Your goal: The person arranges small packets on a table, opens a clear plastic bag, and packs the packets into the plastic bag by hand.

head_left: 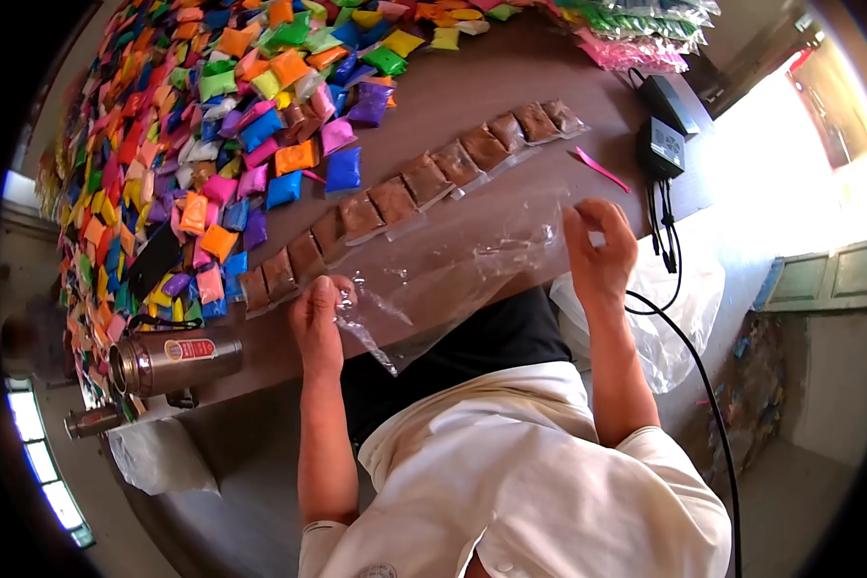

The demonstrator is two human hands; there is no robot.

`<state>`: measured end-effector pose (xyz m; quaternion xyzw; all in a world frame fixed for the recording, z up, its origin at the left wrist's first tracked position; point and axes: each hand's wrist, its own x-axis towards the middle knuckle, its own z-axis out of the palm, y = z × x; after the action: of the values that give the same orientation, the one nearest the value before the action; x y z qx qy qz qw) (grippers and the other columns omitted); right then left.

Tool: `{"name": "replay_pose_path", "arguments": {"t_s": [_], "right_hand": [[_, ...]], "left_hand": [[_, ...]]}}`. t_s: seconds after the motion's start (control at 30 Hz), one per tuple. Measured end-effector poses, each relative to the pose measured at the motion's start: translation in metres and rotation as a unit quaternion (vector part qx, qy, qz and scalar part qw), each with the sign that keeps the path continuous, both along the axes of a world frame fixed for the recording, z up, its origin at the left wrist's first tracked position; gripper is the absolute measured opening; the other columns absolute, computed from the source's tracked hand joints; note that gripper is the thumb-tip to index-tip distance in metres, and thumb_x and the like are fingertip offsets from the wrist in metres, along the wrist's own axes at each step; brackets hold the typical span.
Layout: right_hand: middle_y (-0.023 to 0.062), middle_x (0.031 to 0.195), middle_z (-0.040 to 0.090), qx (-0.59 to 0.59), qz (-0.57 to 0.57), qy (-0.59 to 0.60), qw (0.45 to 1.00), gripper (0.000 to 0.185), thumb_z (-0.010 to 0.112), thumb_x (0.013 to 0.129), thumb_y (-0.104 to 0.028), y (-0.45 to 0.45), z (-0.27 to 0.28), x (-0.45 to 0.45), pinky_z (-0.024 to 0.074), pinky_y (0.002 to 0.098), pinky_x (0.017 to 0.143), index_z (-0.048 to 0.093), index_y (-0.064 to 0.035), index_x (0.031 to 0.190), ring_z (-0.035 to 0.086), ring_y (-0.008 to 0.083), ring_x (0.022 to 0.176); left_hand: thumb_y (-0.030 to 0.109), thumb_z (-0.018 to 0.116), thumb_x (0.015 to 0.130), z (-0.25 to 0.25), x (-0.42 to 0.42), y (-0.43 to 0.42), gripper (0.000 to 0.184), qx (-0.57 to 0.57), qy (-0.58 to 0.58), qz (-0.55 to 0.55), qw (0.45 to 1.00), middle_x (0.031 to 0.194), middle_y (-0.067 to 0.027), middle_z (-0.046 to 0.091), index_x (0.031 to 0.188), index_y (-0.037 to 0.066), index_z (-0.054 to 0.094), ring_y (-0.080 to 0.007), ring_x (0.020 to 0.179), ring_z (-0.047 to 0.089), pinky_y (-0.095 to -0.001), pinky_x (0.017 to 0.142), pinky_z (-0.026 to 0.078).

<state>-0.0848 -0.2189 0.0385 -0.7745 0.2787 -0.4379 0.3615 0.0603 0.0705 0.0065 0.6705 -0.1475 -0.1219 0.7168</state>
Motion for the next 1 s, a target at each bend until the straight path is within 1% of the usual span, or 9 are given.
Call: {"name": "replay_pose_path", "arguments": {"t_s": [0.13, 0.23, 0.33, 0.47, 0.53, 0.67, 0.77, 0.83, 1.0], "right_hand": [[0.0108, 0.091, 0.066, -0.152, 0.047, -0.025, 0.987, 0.011, 0.072, 0.075, 0.001, 0.019, 0.021, 0.0, 0.052, 0.0343, 0.072, 0.065, -0.001, 0.083, 0.065, 0.0275, 0.078], [0.0115, 0.1, 0.066, -0.225, 0.197, 0.013, 0.954, 0.02, 0.073, 0.073, -0.003, 0.032, 0.04, 0.009, 0.0507, 0.0385, 0.08, 0.065, -0.0015, 0.091, 0.063, 0.0304, 0.09], [0.0152, 0.118, 0.06, -0.223, 0.315, 0.106, 0.916, 0.036, 0.072, 0.076, -0.014, 0.043, 0.045, 0.027, 0.0394, 0.0422, 0.099, 0.061, -0.0018, 0.108, 0.057, 0.0325, 0.108], [0.014, 0.11, 0.061, -0.216, 0.341, 0.166, 0.9, 0.034, 0.072, 0.076, -0.017, 0.048, 0.034, 0.04, 0.0392, 0.0421, 0.097, 0.062, -0.0023, 0.105, 0.057, 0.0314, 0.104], [0.0135, 0.095, 0.064, -0.143, 0.365, 0.388, 0.834, 0.029, 0.072, 0.074, -0.021, 0.048, 0.034, 0.037, 0.0404, 0.0416, 0.091, 0.063, -0.0026, 0.095, 0.058, 0.0308, 0.095], [0.0125, 0.082, 0.064, -0.17, 0.381, 0.367, 0.832, 0.024, 0.073, 0.072, -0.022, 0.047, 0.022, 0.022, 0.0402, 0.0413, 0.089, 0.063, -0.0033, 0.083, 0.06, 0.0316, 0.086], [0.0129, 0.074, 0.063, -0.176, 0.42, 0.237, 0.858, 0.023, 0.072, 0.072, -0.023, 0.047, 0.017, 0.019, 0.0436, 0.0425, 0.084, 0.063, -0.0032, 0.08, 0.061, 0.0342, 0.079], [0.0126, 0.075, 0.064, -0.037, 0.469, 0.309, 0.826, 0.024, 0.072, 0.071, -0.023, 0.049, 0.021, 0.02, 0.0474, 0.0441, 0.076, 0.064, -0.0037, 0.083, 0.063, 0.0355, 0.079], [0.0102, 0.086, 0.067, -0.036, 0.517, 0.421, 0.744, 0.022, 0.075, 0.07, -0.023, 0.054, 0.037, 0.02, 0.049, 0.043, 0.073, 0.066, -0.0051, 0.078, 0.064, 0.0324, 0.082]], "left_hand": [[0.033, 0.052, 0.101, -0.001, 0.0, 0.004, 0.038, 0.046, 0.002, 0.013, 0.999, 0.089, -0.0051, 0.062, 0.073, 0.007, 0.051, -0.0078, 0.076, 0.047, -0.0231, 0.071, 0.036], [0.033, 0.052, 0.101, -0.001, -0.001, 0.001, 0.037, 0.054, 0.009, 0.017, 0.998, 0.089, -0.0039, 0.063, 0.074, 0.007, 0.053, -0.0069, 0.072, 0.045, -0.0226, 0.069, 0.036], [0.032, 0.051, 0.101, 0.0, -0.003, -0.002, 0.037, 0.036, 0.003, 0.006, 0.999, 0.087, -0.0037, 0.062, 0.076, 0.005, 0.056, -0.0078, 0.071, 0.048, -0.0236, 0.067, 0.037], [0.033, 0.051, 0.101, -0.004, -0.001, 0.006, 0.038, 0.052, 0.0, 0.019, 0.998, 0.084, -0.0039, 0.062, 0.077, 0.004, 0.056, -0.009, 0.073, 0.051, -0.024, 0.068, 0.038], [0.033, 0.052, 0.101, 0.0, -0.002, 0.005, 0.038, -0.003, 0.026, -0.008, 1.0, 0.084, -0.0032, 0.061, 0.076, 0.004, 0.056, -0.0086, 0.073, 0.05, -0.0242, 0.068, 0.038], [0.032, 0.052, 0.101, -0.003, -0.001, 0.008, 0.037, 0.02, 0.015, 0.007, 1.0, 0.084, -0.0041, 0.061, 0.075, 0.005, 0.055, -0.0092, 0.074, 0.051, -0.0253, 0.07, 0.039], [0.032, 0.052, 0.101, -0.007, 0.0, 0.005, 0.037, -0.028, 0.013, 0.01, 0.999, 0.086, -0.0059, 0.062, 0.074, 0.006, 0.053, -0.0106, 0.075, 0.052, -0.0267, 0.073, 0.042], [0.033, 0.052, 0.101, -0.007, -0.001, 0.002, 0.037, -0.041, 0.006, 0.015, 0.999, 0.083, -0.0036, 0.064, 0.08, 0.003, 0.061, -0.009, 0.073, 0.054, -0.0251, 0.07, 0.042], [0.032, 0.052, 0.101, -0.01, 0.0, 0.008, 0.039, -0.059, 0.04, 0.023, 0.997, 0.086, -0.0043, 0.064, 0.074, 0.005, 0.055, -0.0099, 0.073, 0.054, -0.0259, 0.073, 0.042]]}}
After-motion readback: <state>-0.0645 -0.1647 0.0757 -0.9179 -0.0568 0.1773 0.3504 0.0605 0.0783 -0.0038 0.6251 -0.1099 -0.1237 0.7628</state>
